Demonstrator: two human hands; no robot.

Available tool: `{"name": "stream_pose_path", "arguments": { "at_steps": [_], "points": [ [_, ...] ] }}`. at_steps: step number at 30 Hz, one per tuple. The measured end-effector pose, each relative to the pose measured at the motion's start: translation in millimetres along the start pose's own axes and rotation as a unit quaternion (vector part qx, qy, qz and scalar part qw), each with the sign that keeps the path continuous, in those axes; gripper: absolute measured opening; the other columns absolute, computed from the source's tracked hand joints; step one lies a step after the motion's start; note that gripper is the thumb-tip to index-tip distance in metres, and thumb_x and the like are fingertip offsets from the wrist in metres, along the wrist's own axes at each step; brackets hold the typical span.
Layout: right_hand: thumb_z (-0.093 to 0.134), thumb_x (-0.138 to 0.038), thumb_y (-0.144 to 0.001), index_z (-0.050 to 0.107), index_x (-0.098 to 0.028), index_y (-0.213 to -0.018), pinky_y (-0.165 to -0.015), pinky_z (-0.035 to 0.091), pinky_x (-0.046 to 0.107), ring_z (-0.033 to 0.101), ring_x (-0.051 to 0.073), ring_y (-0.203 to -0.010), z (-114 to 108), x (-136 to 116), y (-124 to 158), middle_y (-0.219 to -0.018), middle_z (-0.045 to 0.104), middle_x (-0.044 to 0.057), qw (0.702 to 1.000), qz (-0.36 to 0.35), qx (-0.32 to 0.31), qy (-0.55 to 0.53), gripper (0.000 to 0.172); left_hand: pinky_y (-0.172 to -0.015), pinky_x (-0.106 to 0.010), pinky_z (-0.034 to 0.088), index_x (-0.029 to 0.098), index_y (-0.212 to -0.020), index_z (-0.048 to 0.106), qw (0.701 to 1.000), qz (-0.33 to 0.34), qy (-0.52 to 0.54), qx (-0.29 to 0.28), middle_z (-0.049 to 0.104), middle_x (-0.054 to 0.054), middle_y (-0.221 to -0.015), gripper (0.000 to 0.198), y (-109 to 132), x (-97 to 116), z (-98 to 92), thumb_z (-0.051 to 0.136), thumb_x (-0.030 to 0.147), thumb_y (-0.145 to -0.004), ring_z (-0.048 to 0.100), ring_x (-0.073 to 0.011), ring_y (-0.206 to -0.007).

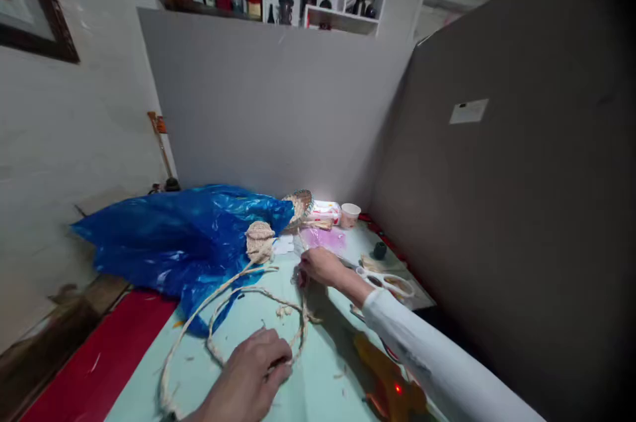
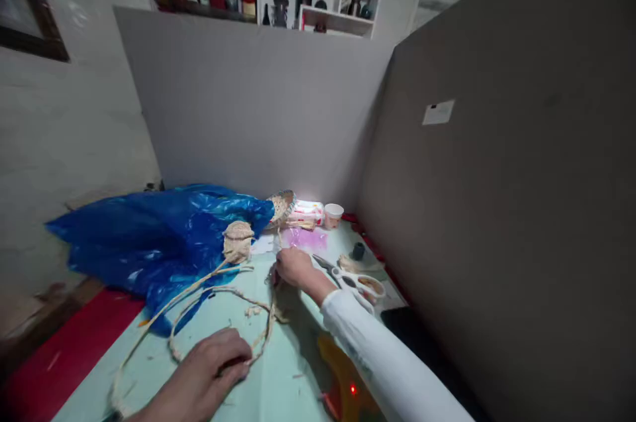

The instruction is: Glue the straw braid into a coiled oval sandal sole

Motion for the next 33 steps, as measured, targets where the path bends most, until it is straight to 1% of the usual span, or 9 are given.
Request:
{"name": "stream_pose_path", "arguments": {
  "at_steps": [7, 13, 17, 22, 24, 26, 28, 31, 33],
  "points": [
    [0.062, -0.032, -0.095, 0.059, -0.018, -0.124, -0.085, 0.056, 0.045, 0.065, 0.024, -0.102, -43.1, -12.7, 8.0, -0.124, 0.062, 0.009, 0.989, -0.071, 0.105, -0.07, 0.032, -0.071, -0.033, 0.044, 0.017, -0.083, 0.067, 0.998, -0.013, 0.03, 0.045, 0.068, -0.008, -0.081, 0.019, -2.6, -5.8, 2.9, 0.049, 0.02, -0.089, 0.063, -0.0236, -0.079],
    [0.061, -0.033, -0.096, 0.062, -0.016, -0.116, -0.079, 0.058, 0.04, 0.067, 0.02, -0.092, -85.1, -32.4, 33.5, -0.113, 0.066, 0.007, 0.958, -0.168, 0.174, -0.153, 0.026, -0.071, -0.031, 0.046, 0.018, -0.085, 0.07, 0.985, -0.019, 0.111, 0.132, 0.071, -0.006, -0.083, 0.019, -2.6, -2.4, -15.5, 0.053, 0.024, -0.09, 0.065, -0.0213, -0.077],
    [0.061, -0.03, -0.094, 0.067, -0.016, -0.1, -0.07, 0.054, 0.031, 0.064, 0.015, -0.075, -105.5, -38.0, 46.1, -0.085, 0.069, 0.002, 0.926, -0.21, 0.241, -0.201, 0.016, -0.073, -0.03, 0.047, 0.02, -0.084, 0.071, 0.958, -0.033, 0.17, 0.228, 0.073, -0.005, -0.085, 0.012, 1.3, -5.3, -37.7, 0.062, 0.027, -0.086, 0.065, -0.0205, -0.079],
    [0.059, -0.011, -0.087, 0.067, -0.021, -0.105, -0.075, 0.051, 0.027, 0.065, 0.014, -0.09, -142.7, -63.3, 73.0, -0.1, 0.072, 0.001, 0.885, -0.273, 0.294, -0.235, 0.022, -0.063, -0.026, 0.046, 0.023, -0.093, 0.071, 0.901, -0.037, 0.258, 0.348, 0.067, 0.001, -0.076, 0.011, 13.9, -5.9, -67.8, 0.066, 0.03, -0.086, 0.057, -0.0135, -0.064],
    [0.057, -0.003, -0.085, 0.068, -0.022, -0.105, -0.074, 0.051, 0.024, 0.066, 0.013, -0.094, -160.8, -84.6, 89.4, -0.101, 0.073, 0.001, 0.863, -0.341, 0.327, -0.181, 0.03, -0.062, -0.026, 0.046, 0.023, -0.096, 0.07, 0.871, -0.013, 0.292, 0.394, 0.066, 0.0, -0.083, 0.011, 18.8, -0.8, -78.9, 0.064, 0.03, -0.088, 0.056, -0.0131, -0.066],
    [0.058, -0.005, -0.086, 0.068, -0.016, -0.106, -0.07, 0.05, 0.022, 0.067, 0.012, -0.089, -176.3, -107.5, 105.1, -0.098, 0.072, 0.001, 0.846, -0.378, 0.37, -0.061, 0.025, -0.059, -0.026, 0.044, 0.023, -0.093, 0.07, 0.85, 0.009, 0.318, 0.419, 0.066, -0.001, -0.088, 0.008, 22.3, 7.0, -88.8, 0.065, 0.025, -0.086, 0.054, -0.0134, -0.068],
    [0.062, -0.013, -0.086, 0.069, -0.014, -0.107, -0.078, 0.049, 0.023, 0.065, 0.011, -0.085, -188.8, -126.5, 115.7, -0.091, 0.069, -0.002, 0.841, -0.389, 0.377, -0.001, 0.022, -0.053, -0.025, 0.04, 0.024, -0.09, 0.072, 0.824, 0.022, 0.372, 0.427, 0.062, 0.0, -0.077, 0.009, 24.6, 14.6, -97.9, 0.064, 0.021, -0.087, 0.047, -0.0121, -0.061],
    [0.06, -0.022, -0.088, 0.071, -0.013, -0.104, -0.08, 0.046, 0.022, 0.062, 0.009, -0.079, -199.7, -148.0, 126.2, -0.082, 0.062, -0.006, 0.804, -0.404, 0.413, 0.141, 0.021, -0.048, -0.025, 0.039, 0.024, -0.086, 0.074, 0.794, 0.052, 0.397, 0.457, 0.055, 0.001, -0.065, 0.013, 29.1, 23.8, -113.1, 0.062, 0.018, -0.087, 0.038, -0.0116, -0.053],
    [0.061, -0.024, -0.088, 0.072, -0.013, -0.1, -0.078, 0.044, 0.021, 0.061, 0.008, -0.076, -202.1, -155.1, 127.4, -0.08, 0.06, -0.006, 0.801, -0.402, 0.413, 0.161, 0.019, -0.048, -0.024, 0.04, 0.023, -0.085, 0.073, 0.776, 0.075, 0.394, 0.486, 0.06, 0.001, -0.072, 0.013, 33.7, 25.6, -122.0, 0.063, 0.015, -0.085, 0.038, -0.0107, -0.052]
  ]
}}
Point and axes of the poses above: each hand's wrist, its own y-axis away from the middle knuckle, its own z-axis out of the palm, x = y × z, the point moved 3 cm from there along -y, towards the middle knuckle
